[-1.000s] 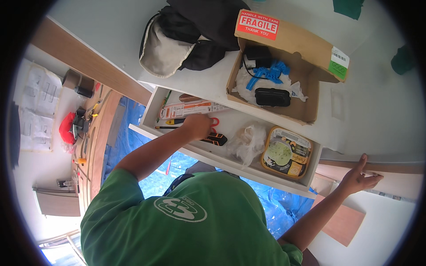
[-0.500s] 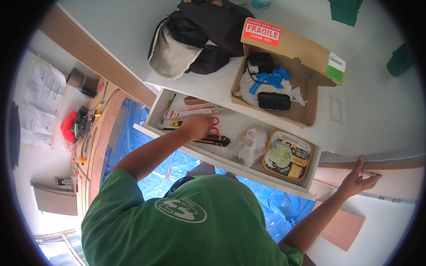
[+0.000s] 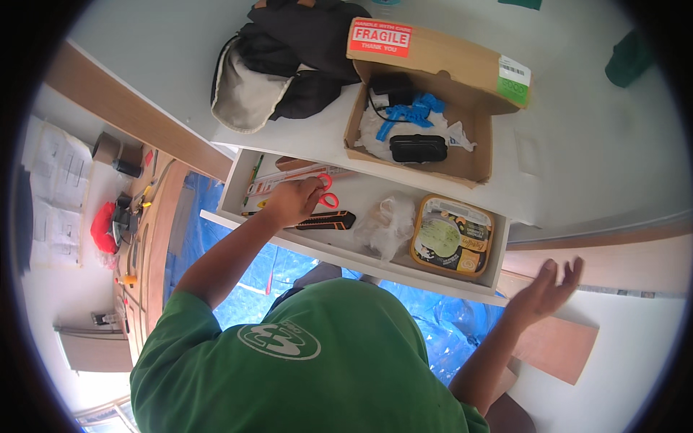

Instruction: The person retrieves a bottle of adhesive and a strip of material, then kneels under a bathroom vanity. They repeatedly apply adhesive from the bottle onto the strip and press it along the edge of the vanity cabinet.

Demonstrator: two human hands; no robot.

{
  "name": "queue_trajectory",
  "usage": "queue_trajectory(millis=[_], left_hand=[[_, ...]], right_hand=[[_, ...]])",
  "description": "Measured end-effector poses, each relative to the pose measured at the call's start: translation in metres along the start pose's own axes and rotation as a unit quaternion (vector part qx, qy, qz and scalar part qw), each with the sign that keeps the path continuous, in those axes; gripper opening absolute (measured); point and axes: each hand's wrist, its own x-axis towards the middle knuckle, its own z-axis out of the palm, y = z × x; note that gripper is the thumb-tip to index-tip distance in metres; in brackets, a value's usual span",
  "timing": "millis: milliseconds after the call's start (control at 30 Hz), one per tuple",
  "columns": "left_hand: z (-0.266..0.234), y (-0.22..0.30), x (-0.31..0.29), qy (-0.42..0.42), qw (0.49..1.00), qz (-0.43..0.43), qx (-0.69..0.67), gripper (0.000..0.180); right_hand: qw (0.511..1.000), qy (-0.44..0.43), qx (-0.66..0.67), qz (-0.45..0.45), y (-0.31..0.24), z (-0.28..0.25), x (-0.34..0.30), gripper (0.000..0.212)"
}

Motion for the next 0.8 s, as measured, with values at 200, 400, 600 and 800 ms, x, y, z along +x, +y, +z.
queue_trajectory(millis=[200,400,600,800], left_hand=[[-0.024,0.049,0.009,0.134,0.979,0.128,-0.080,0.018],[-0.022,0.135,0.027,0.126,0.957,0.213,-0.154,0.025],[-0.017,0.132,0.015,0.078,0.964,0.186,-0.173,0.032],[-0.013,0.100,-0.028,-0.055,0.990,0.077,-0.103,0.058]], right_hand=[[0.858,-0.470,0.160,0.133,-0.012,0.038,-0.082,0.051],[0.736,-0.613,0.242,0.158,-0.083,0.070,-0.110,0.059],[0.755,-0.554,0.236,0.259,-0.054,0.063,-0.104,0.043],[0.870,-0.373,0.257,0.193,-0.044,0.040,-0.075,0.041]])
